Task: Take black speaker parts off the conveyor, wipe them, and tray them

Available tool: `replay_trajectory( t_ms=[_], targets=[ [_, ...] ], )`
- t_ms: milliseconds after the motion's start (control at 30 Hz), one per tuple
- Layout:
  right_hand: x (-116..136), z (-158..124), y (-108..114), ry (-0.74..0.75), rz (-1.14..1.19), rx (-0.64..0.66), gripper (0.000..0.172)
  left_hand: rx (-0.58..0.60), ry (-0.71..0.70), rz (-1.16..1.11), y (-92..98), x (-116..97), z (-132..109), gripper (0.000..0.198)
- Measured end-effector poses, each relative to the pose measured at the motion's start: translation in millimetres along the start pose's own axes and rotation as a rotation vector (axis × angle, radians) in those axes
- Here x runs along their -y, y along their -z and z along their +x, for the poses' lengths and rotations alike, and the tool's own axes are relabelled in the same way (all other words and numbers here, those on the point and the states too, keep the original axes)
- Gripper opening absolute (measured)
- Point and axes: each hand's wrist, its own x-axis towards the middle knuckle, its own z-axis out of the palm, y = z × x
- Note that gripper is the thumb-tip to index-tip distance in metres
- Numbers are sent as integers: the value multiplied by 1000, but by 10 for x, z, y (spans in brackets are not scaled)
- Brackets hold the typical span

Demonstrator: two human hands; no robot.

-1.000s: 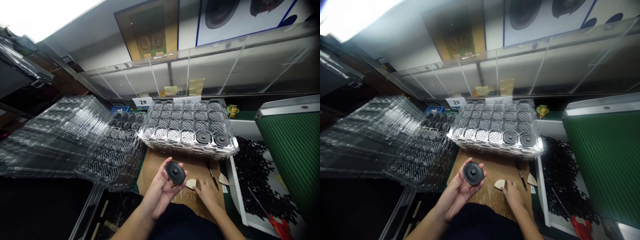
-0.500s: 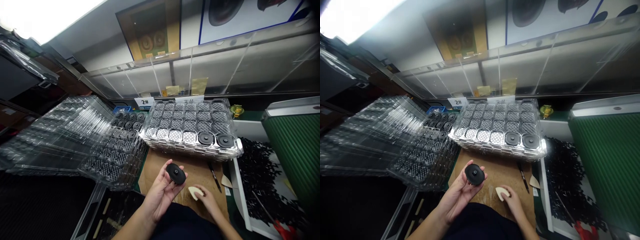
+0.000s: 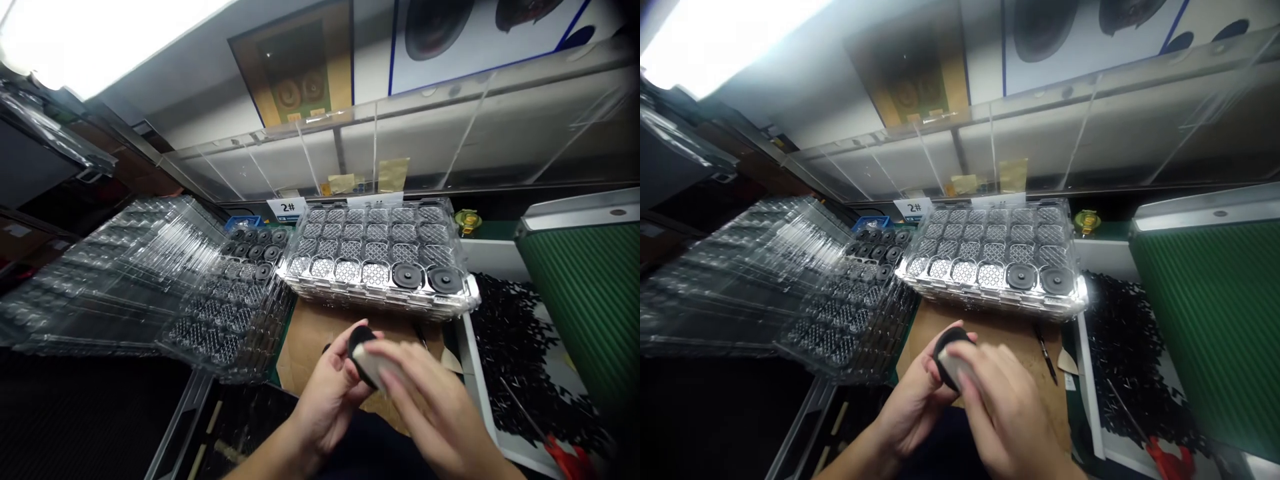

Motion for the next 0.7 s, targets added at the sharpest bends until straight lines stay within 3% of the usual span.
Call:
replay_trajectory(
  t_ms=[100,267,400,567,633,700],
  targets=[
    [32,-20,-3,7,-69,-156,32,78,35,30,-3,-52,-29,51],
    [126,-59,7,81,-13,-10,30,18,24,47,-35,-161,-76,62],
    [183,71,-6,38,-49,-157,33,63,65,81,-101,-182,-96,53],
    [126,-153,85,55,-87,5,24,45,80,-4,-2,-230,-156,63],
    [87,-202,170,29,-161,1,25,28,113,-9,8,-227,-168,62],
    [70,-134,246,102,-229,-39,32,20,151,-6,-29,-210,-163,60]
  ],
)
